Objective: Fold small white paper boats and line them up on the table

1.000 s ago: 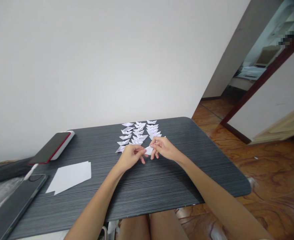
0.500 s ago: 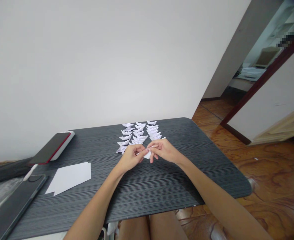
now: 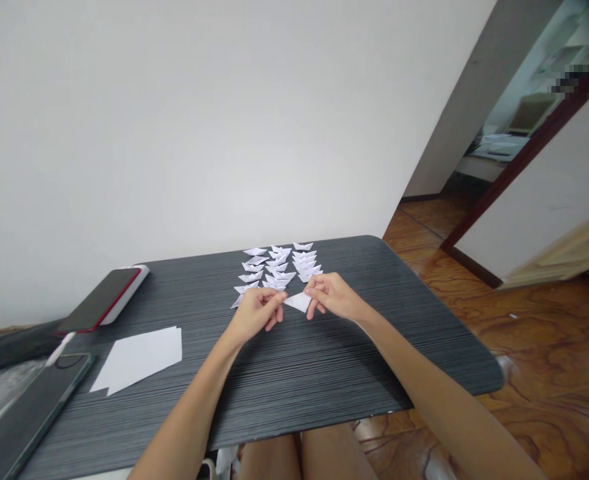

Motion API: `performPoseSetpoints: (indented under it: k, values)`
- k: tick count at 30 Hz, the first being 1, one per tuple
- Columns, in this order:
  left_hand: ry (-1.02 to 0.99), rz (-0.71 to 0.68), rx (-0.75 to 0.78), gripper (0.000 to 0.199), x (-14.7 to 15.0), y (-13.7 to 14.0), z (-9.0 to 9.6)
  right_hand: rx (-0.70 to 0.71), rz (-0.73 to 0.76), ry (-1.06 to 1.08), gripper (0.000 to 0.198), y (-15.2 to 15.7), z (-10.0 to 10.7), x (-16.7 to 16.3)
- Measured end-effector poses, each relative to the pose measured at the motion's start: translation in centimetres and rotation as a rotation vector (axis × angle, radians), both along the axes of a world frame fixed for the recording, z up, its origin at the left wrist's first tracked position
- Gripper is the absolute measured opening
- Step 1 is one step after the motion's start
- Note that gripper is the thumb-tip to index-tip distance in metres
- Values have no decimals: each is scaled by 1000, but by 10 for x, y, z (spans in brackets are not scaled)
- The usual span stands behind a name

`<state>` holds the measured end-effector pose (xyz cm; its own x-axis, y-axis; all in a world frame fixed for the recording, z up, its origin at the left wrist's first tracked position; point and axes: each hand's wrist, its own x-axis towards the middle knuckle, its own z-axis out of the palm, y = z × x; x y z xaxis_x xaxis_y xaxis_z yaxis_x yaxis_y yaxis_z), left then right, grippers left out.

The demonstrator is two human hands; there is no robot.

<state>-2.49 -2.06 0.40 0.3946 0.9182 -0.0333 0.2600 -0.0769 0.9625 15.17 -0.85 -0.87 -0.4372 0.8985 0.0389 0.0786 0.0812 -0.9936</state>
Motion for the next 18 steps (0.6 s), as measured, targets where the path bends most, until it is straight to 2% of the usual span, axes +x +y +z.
performPoseSetpoints:
  k: [3, 11, 18]
  values:
    - [26, 5, 34, 30, -5, 1, 1, -3, -3, -10, 15, 3, 0, 5]
    - [76, -86, 154, 29, -6, -2, -1, -2, 4, -6, 17, 0, 4, 2]
    - [159, -40, 174, 31, -4, -2, -5, 15, 2, -28, 12, -1, 1, 0]
